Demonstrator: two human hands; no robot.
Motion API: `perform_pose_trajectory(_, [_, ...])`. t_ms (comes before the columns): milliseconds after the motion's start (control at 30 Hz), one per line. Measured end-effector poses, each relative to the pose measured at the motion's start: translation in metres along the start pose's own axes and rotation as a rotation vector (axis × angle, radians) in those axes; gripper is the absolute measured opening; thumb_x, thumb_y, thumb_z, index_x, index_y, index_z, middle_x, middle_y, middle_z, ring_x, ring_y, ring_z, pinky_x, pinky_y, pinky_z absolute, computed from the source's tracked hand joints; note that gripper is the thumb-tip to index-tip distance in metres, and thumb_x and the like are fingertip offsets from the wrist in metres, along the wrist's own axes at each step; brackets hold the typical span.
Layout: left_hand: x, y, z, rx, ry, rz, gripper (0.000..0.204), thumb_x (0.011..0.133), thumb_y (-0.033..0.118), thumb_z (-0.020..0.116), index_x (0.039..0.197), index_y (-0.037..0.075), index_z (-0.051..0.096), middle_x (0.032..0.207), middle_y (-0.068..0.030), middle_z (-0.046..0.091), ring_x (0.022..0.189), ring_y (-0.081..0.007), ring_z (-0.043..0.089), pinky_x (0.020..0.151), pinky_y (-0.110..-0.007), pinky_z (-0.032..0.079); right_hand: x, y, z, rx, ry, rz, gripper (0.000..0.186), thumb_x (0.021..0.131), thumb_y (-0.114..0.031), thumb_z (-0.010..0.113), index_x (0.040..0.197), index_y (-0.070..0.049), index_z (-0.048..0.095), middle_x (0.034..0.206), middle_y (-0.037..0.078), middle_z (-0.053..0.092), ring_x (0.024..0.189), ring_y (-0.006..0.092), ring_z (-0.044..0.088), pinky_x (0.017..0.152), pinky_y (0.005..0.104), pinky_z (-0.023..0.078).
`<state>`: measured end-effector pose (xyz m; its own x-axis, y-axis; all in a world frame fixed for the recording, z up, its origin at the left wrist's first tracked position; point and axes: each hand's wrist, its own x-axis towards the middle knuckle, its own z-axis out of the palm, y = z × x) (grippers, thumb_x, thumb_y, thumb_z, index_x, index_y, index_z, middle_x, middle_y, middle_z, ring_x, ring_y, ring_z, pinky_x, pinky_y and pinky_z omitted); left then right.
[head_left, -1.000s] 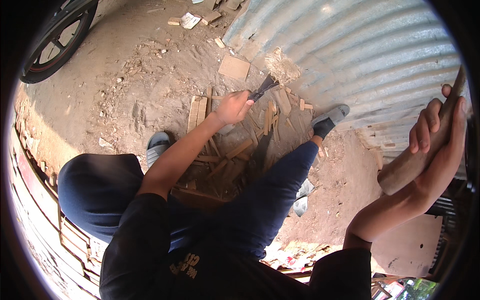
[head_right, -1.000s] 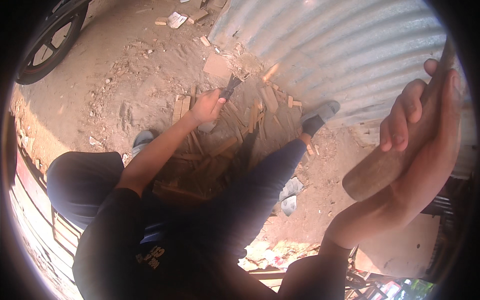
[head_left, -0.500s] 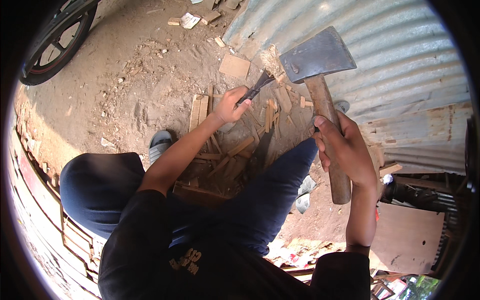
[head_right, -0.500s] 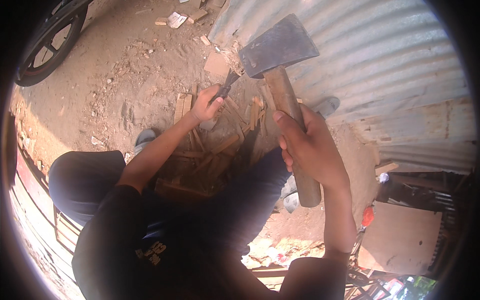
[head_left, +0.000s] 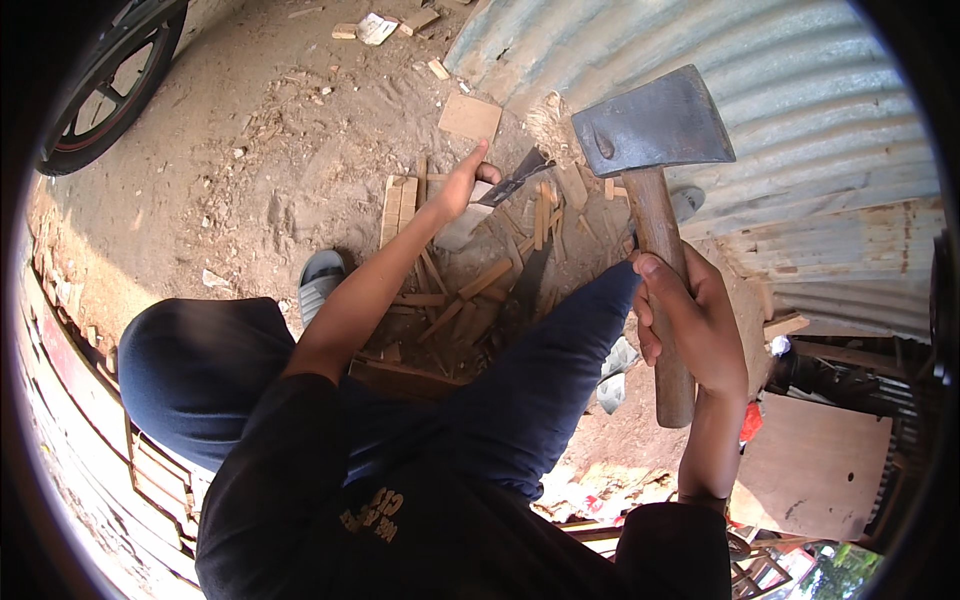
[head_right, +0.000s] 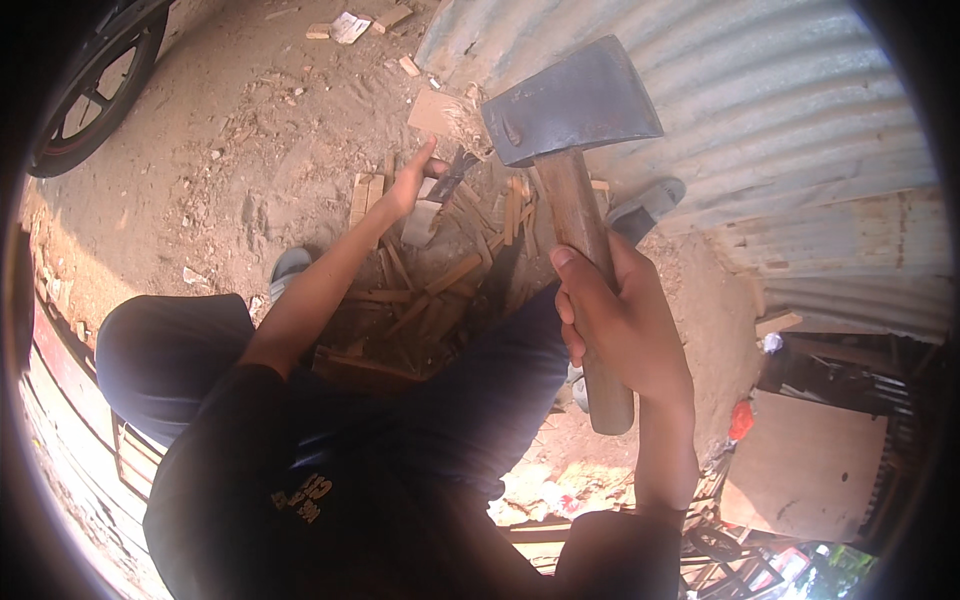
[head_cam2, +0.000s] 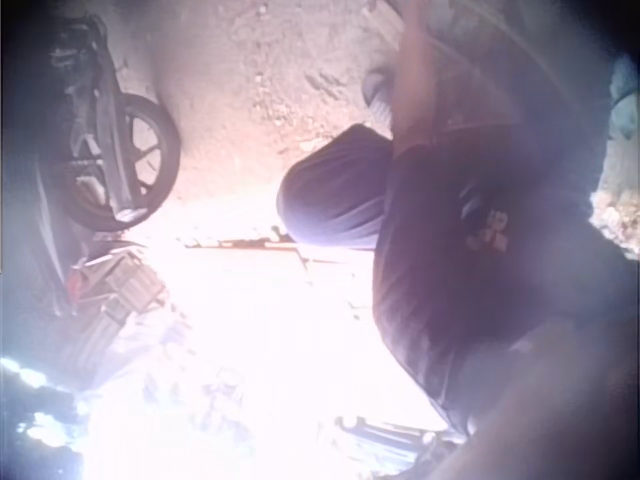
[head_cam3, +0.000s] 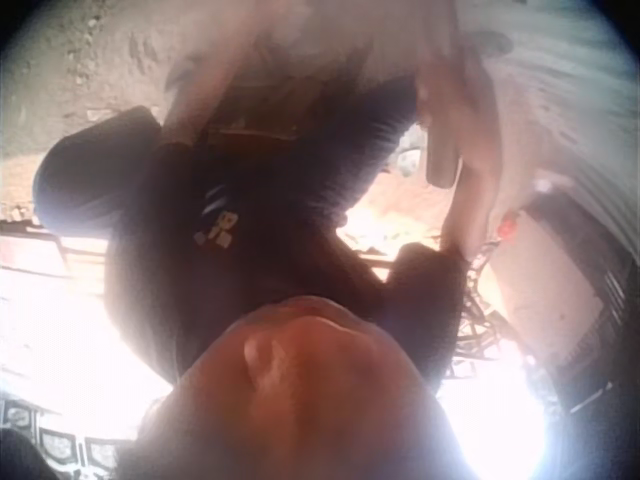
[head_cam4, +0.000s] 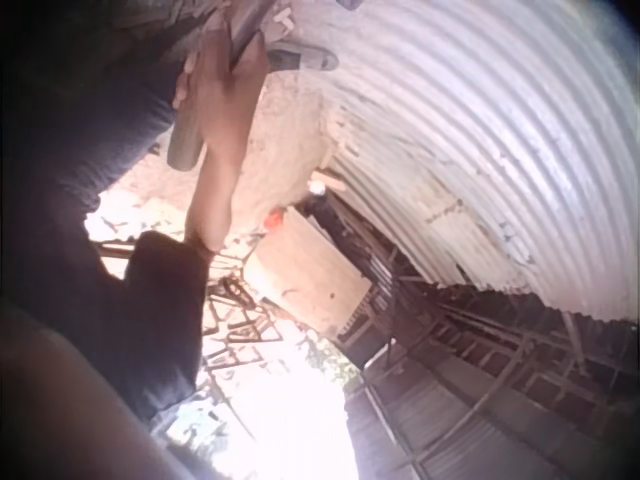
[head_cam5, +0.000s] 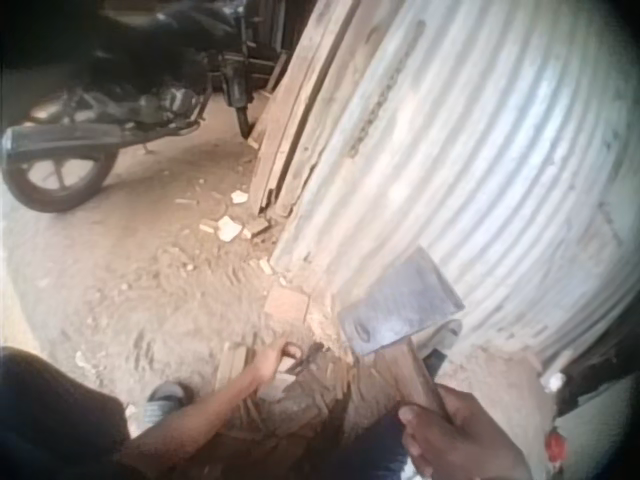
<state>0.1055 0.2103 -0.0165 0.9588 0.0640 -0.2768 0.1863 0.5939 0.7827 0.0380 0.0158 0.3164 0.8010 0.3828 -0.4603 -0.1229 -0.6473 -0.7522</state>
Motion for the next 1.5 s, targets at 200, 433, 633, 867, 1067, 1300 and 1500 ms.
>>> perform_pose_trajectory(200, [-0.004, -0.011, 0.026, 0.114, -0.068, 0.173, 0.067, 0.1, 0.051, 0.027, 0.058, 0.004, 0.05, 0.051, -0.0012, 0.043, 0.051, -0.0131, 0.036, 0.057, -0.029, 0.033, -0.046, -0.022, -0.017, 0.151, 0.424, -0.398, 0.029, 0.099, -0.023, 0.048, 0.106, 0.005, 0.052, 0.059, 0.005, 0.048, 0.038, 0.0101, 0.043, 0.034, 0.0221, 0.033])
perform_pose_trajectory(433, [-0.001, -0.01, 0.0, 0.155, -0.062, 0.236, 0.058, 0.097, 0.049, 0.033, 0.059, 0.007, 0.046, 0.057, -0.0031, 0.049, 0.055, -0.0117, 0.044, 0.056, -0.027, 0.035, -0.012, -0.004, -0.001, 0.113, 0.507, -0.561, 0.026, 0.098, -0.031, 0.053, 0.095, -0.005, 0.048, 0.059, 0.001, 0.045, 0.039, 0.0076, 0.04, 0.038, 0.0246, 0.037])
perform_pose_trajectory(633, [-0.002, -0.015, 0.013, 0.126, -0.098, 0.185, 0.062, 0.097, 0.051, 0.029, 0.058, 0.007, 0.046, 0.056, -0.0065, 0.051, 0.056, -0.0155, 0.048, 0.059, -0.029, 0.039, 0.012, 0.094, 0.027, -0.206, -0.248, 0.248, 0.026, 0.094, -0.025, 0.06, 0.098, -0.001, 0.051, 0.064, 0.003, 0.051, 0.045, 0.0105, 0.05, 0.041, 0.0273, 0.043])
perform_pose_trajectory(867, [0.007, -0.014, -0.004, 0.041, -0.093, 0.198, 0.064, 0.098, 0.054, 0.026, 0.061, 0.007, 0.049, 0.059, -0.0108, 0.056, 0.059, -0.0212, 0.056, 0.065, -0.031, 0.045, 0.008, 0.149, 0.06, 0.095, -0.321, 0.377, 0.026, 0.094, -0.028, 0.057, 0.095, -0.004, 0.05, 0.066, 0.003, 0.051, 0.049, 0.0115, 0.053, 0.043, 0.0285, 0.045])
perform_pose_trajectory(1067, [0.007, -0.006, -0.006, 0.023, -0.051, 0.178, 0.067, 0.097, 0.057, 0.026, 0.061, 0.005, 0.05, 0.061, -0.0113, 0.056, 0.058, -0.0218, 0.057, 0.064, -0.033, 0.047, 0.04, 0.197, 0.067, 0.506, -0.205, 0.513, 0.021, 0.093, -0.025, 0.058, 0.094, -0.005, 0.049, 0.066, 0.004, 0.052, 0.05, 0.0131, 0.053, 0.046, 0.0305, 0.046])
perform_pose_trajectory(1300, [-0.003, 0.008, -0.02, -0.087, 0.049, 0.091, 0.071, 0.091, 0.068, 0.033, 0.059, 0.007, 0.051, 0.061, -0.0115, 0.057, 0.058, -0.0235, 0.06, 0.063, -0.035, 0.049, 0.115, 0.299, 0.114, 0.701, -0.177, 0.61, 0.021, 0.09, -0.022, 0.062, 0.084, -0.003, 0.054, 0.069, 0.006, 0.056, 0.056, 0.0165, 0.056, 0.052, 0.0317, 0.05])
perform_pose_trajectory(1500, [0.0, 0.021, -0.055, -0.16, -0.078, 0.048, 0.078, 0.088, 0.075, 0.034, 0.056, 0.006, 0.054, 0.057, -0.0111, 0.056, 0.053, -0.0237, 0.06, 0.06, -0.034, 0.051, 0.103, 0.325, 0.16, 0.548, -0.329, 0.693, 0.035, 0.087, -0.031, 0.066, 0.097, 0.002, 0.06, 0.074, 0.009, 0.061, 0.067, 0.02, 0.062, 0.062, 0.0361, 0.053])
